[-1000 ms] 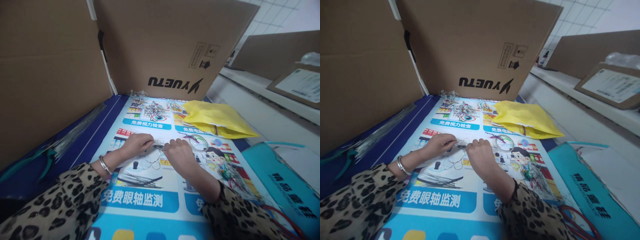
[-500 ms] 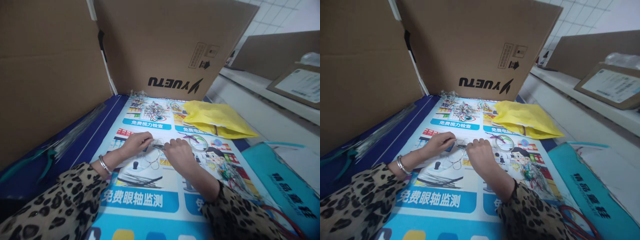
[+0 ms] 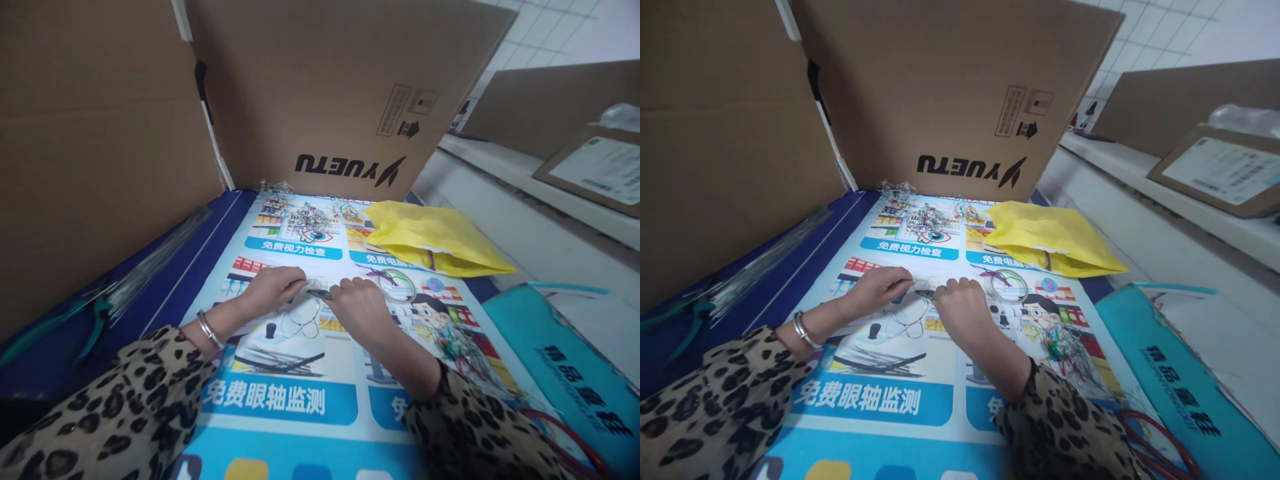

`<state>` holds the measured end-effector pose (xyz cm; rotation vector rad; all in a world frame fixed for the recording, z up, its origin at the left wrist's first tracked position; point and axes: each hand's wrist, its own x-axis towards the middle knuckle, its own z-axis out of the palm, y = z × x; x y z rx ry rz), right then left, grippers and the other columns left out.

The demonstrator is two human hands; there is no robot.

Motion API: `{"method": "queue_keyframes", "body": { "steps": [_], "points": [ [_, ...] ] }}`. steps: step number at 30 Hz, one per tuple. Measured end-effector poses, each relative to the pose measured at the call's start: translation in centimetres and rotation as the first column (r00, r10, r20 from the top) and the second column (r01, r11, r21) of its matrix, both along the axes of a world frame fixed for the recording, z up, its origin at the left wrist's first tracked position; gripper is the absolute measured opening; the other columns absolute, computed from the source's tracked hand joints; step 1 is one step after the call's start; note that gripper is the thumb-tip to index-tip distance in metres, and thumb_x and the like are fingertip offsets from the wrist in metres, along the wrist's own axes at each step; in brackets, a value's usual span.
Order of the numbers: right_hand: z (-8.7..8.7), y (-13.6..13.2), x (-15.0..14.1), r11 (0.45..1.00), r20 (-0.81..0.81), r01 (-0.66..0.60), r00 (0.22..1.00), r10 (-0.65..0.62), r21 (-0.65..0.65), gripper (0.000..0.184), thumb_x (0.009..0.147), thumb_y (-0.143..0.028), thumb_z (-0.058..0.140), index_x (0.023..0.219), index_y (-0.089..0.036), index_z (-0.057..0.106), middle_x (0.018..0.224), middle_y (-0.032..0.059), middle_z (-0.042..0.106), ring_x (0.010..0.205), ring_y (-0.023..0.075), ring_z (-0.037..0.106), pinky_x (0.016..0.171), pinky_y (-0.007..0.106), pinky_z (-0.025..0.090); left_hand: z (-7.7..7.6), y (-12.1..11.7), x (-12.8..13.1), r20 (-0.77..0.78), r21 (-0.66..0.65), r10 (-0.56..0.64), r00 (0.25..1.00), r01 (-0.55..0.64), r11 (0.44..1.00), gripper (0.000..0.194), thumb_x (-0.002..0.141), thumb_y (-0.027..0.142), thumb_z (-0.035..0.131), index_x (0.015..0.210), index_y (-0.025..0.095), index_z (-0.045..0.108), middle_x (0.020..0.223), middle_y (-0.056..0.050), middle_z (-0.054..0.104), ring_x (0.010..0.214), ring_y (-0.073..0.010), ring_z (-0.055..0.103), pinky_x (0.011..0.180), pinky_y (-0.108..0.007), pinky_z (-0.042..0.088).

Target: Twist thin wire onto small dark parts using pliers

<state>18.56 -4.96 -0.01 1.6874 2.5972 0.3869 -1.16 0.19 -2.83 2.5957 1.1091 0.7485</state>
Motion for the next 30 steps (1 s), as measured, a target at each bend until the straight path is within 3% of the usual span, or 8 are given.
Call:
{"method": "queue_keyframes", "body": {
  "steps": [14, 30],
  "points": [
    [-0.01, 0.0, -0.01, 1.0, 0.004, 0.004, 1.0, -0.004, -0.002, 0.022, 0.084, -0.033, 0.047, 0.08, -0.016, 0.061, 0.077, 0.0087, 0.061, 0.074, 0.0193, 0.053, 0.061, 0.029, 0.028, 0.13, -0.09, -0.04, 0.042, -0.059, 0.011, 0.999, -0.008, 0.998, 0.021, 0.087, 0.032, 0.04, 0.081, 0.018, 0.054, 0.07, 0.002, 0.059, 0.064, -0.0095, 0.052, 0.059, -0.02, 0.036],
    [0.37, 0.04, -0.13, 0.999, -0.007, 0.038, 0.999, -0.038, -0.002, 0.027, 0.085, -0.037, 0.042, 0.086, -0.018, 0.061, 0.083, 0.009, 0.061, 0.082, 0.0206, 0.052, 0.068, 0.031, 0.031, 0.21, -0.17, -0.03, 0.084, -0.042, 0.019, 0.996, -0.015, 0.999, 0.021, 0.086, 0.031, 0.04, 0.081, 0.018, 0.055, 0.07, 0.001, 0.058, 0.063, -0.0098, 0.052, 0.06, -0.02, 0.037]
  ]
}}
